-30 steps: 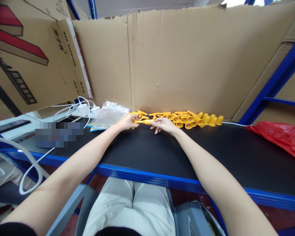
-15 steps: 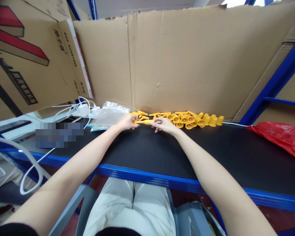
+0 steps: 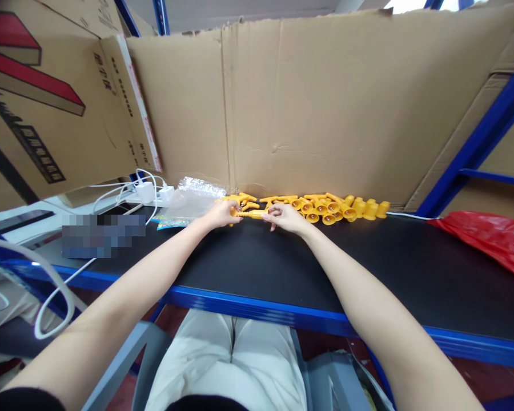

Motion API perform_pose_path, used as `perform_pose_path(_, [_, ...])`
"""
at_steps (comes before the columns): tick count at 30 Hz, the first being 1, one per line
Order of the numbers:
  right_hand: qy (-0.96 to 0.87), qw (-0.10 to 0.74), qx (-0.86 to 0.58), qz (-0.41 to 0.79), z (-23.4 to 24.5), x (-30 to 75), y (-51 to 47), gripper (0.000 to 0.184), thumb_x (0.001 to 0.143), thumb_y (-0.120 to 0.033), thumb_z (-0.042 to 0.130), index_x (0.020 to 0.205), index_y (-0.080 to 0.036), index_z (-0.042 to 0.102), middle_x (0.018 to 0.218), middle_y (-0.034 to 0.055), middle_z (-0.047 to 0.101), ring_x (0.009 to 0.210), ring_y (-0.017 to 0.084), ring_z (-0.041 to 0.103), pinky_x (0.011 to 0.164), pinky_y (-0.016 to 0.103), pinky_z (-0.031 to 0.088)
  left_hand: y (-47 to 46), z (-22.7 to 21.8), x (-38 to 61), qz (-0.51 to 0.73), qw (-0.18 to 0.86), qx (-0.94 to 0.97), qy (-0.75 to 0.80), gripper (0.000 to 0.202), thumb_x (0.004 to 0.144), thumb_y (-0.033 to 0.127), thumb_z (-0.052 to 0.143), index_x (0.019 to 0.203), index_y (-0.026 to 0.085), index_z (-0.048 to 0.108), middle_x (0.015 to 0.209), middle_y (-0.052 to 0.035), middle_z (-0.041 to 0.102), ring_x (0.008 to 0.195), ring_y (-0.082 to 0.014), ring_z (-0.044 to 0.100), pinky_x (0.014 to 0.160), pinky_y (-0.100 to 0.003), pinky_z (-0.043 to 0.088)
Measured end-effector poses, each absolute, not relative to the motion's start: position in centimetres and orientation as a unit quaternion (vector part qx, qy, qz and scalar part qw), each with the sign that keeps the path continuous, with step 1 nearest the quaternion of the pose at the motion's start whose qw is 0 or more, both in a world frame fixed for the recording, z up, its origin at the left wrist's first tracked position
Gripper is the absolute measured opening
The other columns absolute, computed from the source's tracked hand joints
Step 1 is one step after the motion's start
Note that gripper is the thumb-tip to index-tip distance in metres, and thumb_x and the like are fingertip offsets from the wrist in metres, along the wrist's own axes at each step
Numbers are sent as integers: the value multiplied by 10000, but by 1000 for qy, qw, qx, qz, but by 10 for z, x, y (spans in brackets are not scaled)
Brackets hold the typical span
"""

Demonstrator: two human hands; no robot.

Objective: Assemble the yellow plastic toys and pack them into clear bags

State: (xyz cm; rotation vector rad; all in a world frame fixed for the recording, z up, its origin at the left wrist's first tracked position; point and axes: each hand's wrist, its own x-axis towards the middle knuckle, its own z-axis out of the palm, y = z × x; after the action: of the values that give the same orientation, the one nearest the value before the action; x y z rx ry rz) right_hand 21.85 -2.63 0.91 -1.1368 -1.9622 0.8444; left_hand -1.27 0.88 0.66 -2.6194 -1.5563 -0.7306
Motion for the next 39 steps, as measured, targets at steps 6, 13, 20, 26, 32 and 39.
perform_pose_path(6, [-763,330,-459,313,15,217,-32,399,756,-508,560,839,-119,595,749,77,672,468,91,549,554,256,447,7,7,-11,-237,12,-840,-489,273,651,371,641,871,209,631,774,-38,629,800,-207,586,709,-313,449])
perform_pose_path(13, [-718,343,-480,369,13,215,-30,468,758,-571,526,702,-111,592,709,103,677,412,76,508,463,231,388,9,5,-11,-235,12,-839,-490,271,651,354,632,887,220,623,787,-35,628,814,-207,590,708,-308,448])
perform_pose_path(20, [-680,368,-479,415,10,212,-29,448,753,-548,554,727,-102,591,701,124,674,390,75,484,401,220,359,10,6,-12,-232,21,-837,-494,283,646,366,627,890,222,624,806,-36,640,810,-209,597,701,-303,453])
perform_pose_path(26, [-621,391,-487,473,6,211,-26,401,741,-504,596,823,-112,581,709,107,668,417,82,498,429,219,421,11,6,-12,-233,22,-836,-496,254,670,363,614,886,230,618,838,-27,644,838,-196,597,731,-292,449])
perform_pose_path(32, [-550,436,-447,554,15,207,-29,242,815,-373,540,919,-155,556,851,88,662,544,97,563,602,253,509,2,11,-12,-267,10,-844,-466,458,722,409,585,1142,240,515,976,-56,621,909,-219,582,786,-330,441])
perform_pose_path(39, [-568,599,-492,277,25,231,-14,299,814,-422,498,1003,-204,416,998,92,616,798,159,618,710,296,498,6,5,-15,-322,-7,-848,-422,650,788,343,520,1358,231,226,1269,-111,469,1107,-226,481,908,-373,399])
